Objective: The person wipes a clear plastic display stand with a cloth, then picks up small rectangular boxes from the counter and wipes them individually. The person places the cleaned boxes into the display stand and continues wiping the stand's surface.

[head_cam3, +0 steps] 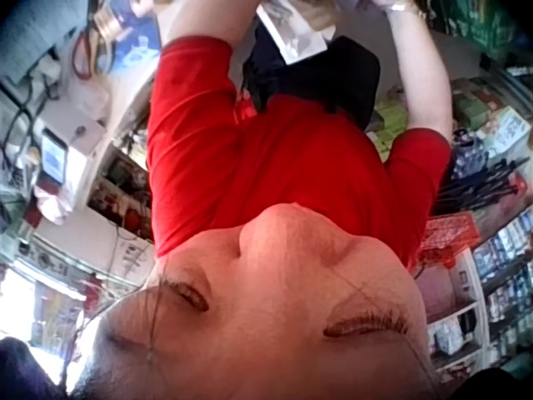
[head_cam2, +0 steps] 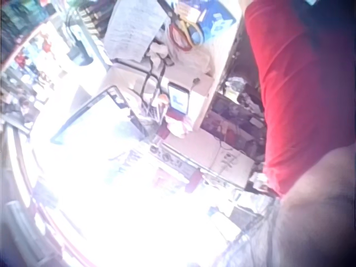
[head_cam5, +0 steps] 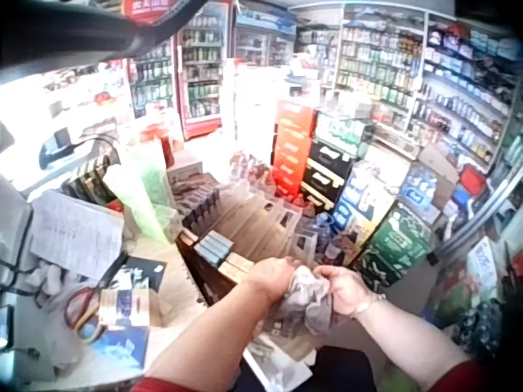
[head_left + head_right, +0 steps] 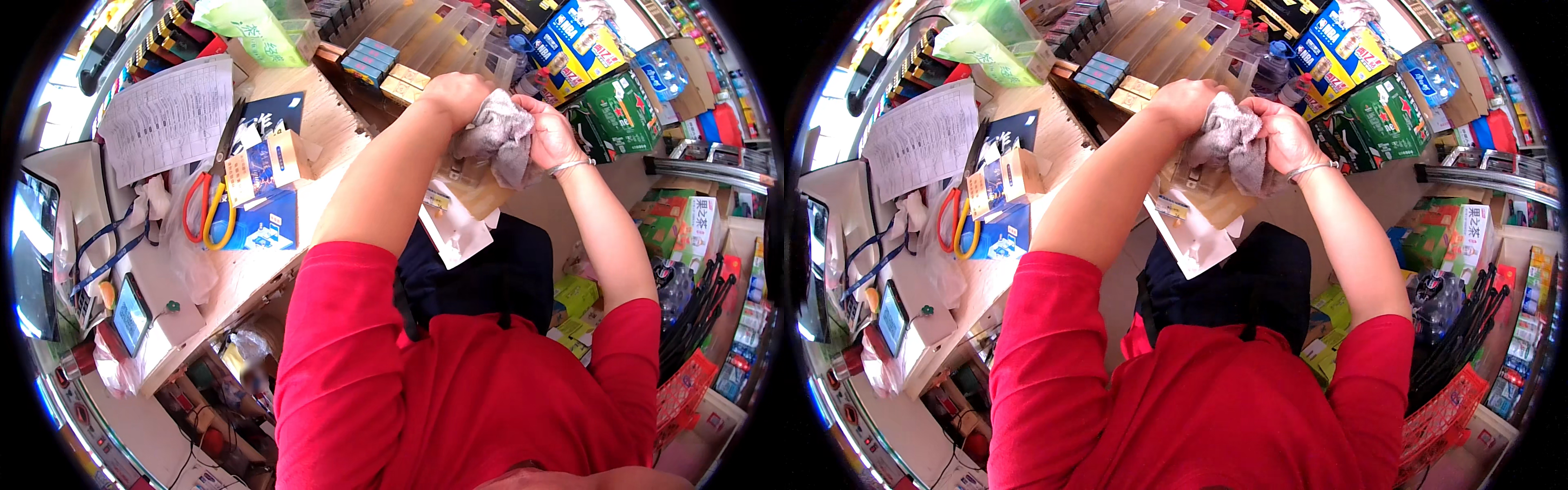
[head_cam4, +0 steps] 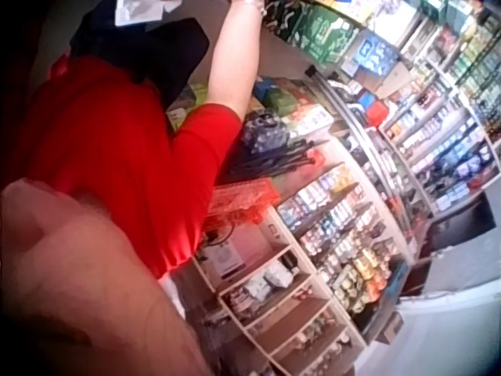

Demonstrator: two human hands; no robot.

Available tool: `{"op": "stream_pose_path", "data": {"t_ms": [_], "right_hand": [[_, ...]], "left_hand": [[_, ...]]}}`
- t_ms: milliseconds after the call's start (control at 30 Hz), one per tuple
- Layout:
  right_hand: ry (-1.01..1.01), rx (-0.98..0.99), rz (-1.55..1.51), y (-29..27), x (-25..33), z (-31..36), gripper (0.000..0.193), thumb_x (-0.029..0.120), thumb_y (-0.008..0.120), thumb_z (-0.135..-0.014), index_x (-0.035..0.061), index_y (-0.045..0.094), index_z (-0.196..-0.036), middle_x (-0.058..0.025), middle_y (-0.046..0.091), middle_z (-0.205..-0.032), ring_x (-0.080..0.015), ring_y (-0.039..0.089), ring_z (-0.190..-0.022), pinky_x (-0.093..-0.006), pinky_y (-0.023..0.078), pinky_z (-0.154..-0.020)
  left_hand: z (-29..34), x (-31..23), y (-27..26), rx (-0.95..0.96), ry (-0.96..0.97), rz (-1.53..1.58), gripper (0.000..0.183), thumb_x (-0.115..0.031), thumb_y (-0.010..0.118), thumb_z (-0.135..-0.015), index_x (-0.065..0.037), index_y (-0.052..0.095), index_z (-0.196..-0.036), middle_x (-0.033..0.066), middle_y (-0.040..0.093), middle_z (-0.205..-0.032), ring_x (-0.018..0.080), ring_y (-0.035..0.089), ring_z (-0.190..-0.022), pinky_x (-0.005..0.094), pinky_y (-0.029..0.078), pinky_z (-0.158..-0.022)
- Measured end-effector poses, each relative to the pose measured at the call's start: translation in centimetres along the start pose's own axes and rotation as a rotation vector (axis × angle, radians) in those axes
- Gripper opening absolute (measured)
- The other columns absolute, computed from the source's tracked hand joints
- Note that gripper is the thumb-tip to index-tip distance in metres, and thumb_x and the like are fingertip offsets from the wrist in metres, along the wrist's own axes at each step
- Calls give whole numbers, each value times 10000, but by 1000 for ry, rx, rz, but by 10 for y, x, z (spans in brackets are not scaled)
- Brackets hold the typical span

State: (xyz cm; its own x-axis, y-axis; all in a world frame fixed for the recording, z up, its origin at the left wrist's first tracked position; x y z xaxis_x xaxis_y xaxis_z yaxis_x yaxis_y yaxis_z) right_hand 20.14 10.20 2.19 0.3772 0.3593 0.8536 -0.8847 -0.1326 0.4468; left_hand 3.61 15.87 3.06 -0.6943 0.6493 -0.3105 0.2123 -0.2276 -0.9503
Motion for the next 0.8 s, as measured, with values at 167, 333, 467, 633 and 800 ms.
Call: {"op": "stream_pose_path", "data": {"t_ms": [167, 333, 467, 633, 800], "right_hand": [[-88, -138, -26, -17, -8, 8, 394, -42, 449, -719, -19, 578, -1091, -98, 630, -1042, -218, 585, -986, -328, 442, -922], [-242, -165, -112, -3, -1, 12, 429, -20, 437, -759, -37, 541, -1174, -126, 620, -1106, -234, 578, -1052, -350, 422, -978], [-312, -313, 276, 0, -6, 13, 377, 5, 601, -778, -24, 558, -1151, -97, 620, -1073, -187, 591, -982, -318, 462, -878], [-642, -279, 1534, 31, -5, 27, 338, 222, 703, -806, -12, 545, -992, -107, 587, -922, -236, 583, -830, -353, 465, -714], [-619, -486, 1519, 40, -15, 41, 451, 329, 719, -759, 3, 557, -1023, -177, 611, -1014, -338, 596, -929, -411, 479, -792]], "left_hand": [[0, -2, 2, -61, 12, -88, 212, -127, 494, -868, -121, 582, -1061, 89, 626, -1089, 300, 621, -1008, 391, 509, -851], [0, 6, 6, -73, 24, -102, 166, -125, 491, -866, -108, 578, -1007, 106, 621, -1076, 308, 621, -1001, 403, 508, -848], [-3, 2, 4, -93, 35, -84, 201, -100, 476, -861, -89, 598, -1021, 118, 624, -1117, 321, 622, -1014, 409, 516, -846], [1, 1, -2, -1, -38, -123, 223, -81, 526, -824, -39, 644, -1010, 158, 634, -1114, 326, 620, -1025, 406, 519, -852], [1, -2, -4, -17, -7, -105, 235, -87, 521, -830, -39, 637, -1029, 164, 632, -1114, 324, 622, -1022, 414, 518, -854]]}}
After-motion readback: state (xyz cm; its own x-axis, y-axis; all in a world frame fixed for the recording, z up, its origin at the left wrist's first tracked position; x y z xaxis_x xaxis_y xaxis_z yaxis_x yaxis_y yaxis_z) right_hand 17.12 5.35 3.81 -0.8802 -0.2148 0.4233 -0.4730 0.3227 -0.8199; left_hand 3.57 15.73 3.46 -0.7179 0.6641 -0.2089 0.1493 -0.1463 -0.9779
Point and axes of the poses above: each hand's wrist, its own z-axis away from the middle knuckle, its own y-axis out of the palm, x = y × z, the point moved 2 cm from there along -z, towards the middle knuckle
